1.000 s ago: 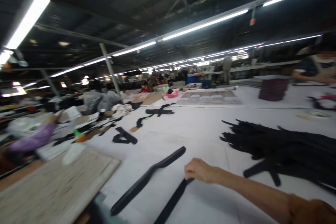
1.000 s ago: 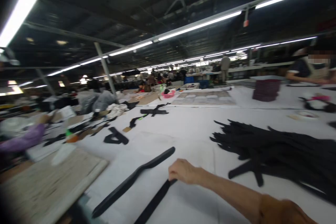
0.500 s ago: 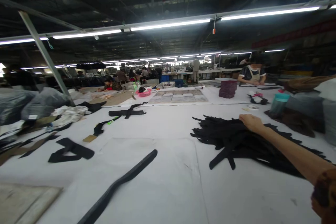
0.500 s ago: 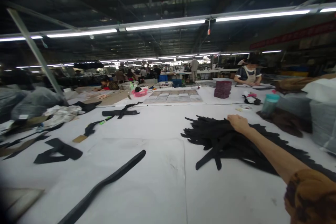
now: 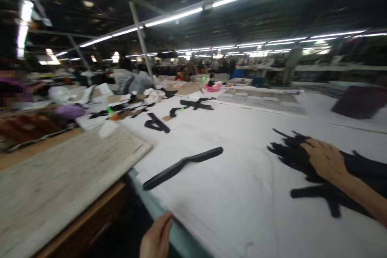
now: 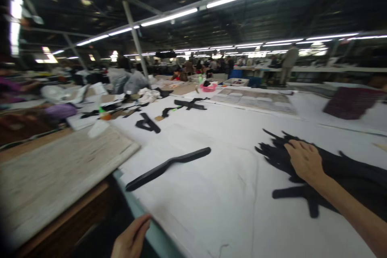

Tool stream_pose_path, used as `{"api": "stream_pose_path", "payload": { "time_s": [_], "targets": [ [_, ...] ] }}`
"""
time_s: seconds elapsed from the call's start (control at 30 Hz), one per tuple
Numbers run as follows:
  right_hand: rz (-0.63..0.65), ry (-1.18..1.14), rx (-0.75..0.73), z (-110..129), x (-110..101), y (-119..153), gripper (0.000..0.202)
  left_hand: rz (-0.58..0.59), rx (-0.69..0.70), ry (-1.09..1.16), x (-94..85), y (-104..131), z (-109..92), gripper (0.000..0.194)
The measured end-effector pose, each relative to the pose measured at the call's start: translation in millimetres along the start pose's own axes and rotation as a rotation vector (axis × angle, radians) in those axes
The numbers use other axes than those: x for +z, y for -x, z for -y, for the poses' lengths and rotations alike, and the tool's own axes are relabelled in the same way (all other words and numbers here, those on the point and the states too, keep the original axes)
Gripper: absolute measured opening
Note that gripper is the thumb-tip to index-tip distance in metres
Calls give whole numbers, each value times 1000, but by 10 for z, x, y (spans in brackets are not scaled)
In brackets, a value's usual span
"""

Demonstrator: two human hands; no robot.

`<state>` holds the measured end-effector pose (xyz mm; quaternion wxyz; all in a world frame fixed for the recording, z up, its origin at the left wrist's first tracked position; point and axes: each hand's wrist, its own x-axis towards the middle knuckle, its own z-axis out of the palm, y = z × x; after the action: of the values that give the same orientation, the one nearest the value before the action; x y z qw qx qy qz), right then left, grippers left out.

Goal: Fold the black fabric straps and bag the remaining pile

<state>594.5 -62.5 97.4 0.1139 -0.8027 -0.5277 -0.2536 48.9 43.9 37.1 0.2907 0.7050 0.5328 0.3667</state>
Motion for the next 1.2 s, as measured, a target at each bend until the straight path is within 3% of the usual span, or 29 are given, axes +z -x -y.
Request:
{"api": "stream_pose_path", "payload": {
  "time_s": [0.13, 0.27, 0.33, 0.43, 0.53, 0.63, 0.83, 1.03, 1.2],
  "targets": [
    [50, -241, -345, 1526, 335, -204, 43, -138, 293, -229, 41, -46, 31, 27],
    [122, -425, -663, 3072, 198, -130, 29, -191, 391, -438, 22, -98, 35, 28],
    [155, -448, -775, 3644, 85, -105, 20, -179, 395, -496, 7, -116, 56, 28],
    [160, -428, -884, 4173, 7, -123, 16, -131, 374, -525, -6, -142, 94, 28],
    [204, -371, -937, 4389, 45, -155, 19, -96, 363, -514, -6, -170, 96, 29],
    [265, -334, -965, 4451, 110, -166, 21, -74, 362, -479, 0, -198, 51, 28],
    [477, -445, -795, 4508, 115, -284, 24, -10, 378, -481, 87, -300, -40, 25],
    [585, -514, -746, 4507, 104, -446, 24, -3, 471, -592, 231, -535, -4, 28],
    [634, -558, -705, 4514, 71, -434, 26, 20, 474, -724, 236, -686, 29, 33]
  ]
}}
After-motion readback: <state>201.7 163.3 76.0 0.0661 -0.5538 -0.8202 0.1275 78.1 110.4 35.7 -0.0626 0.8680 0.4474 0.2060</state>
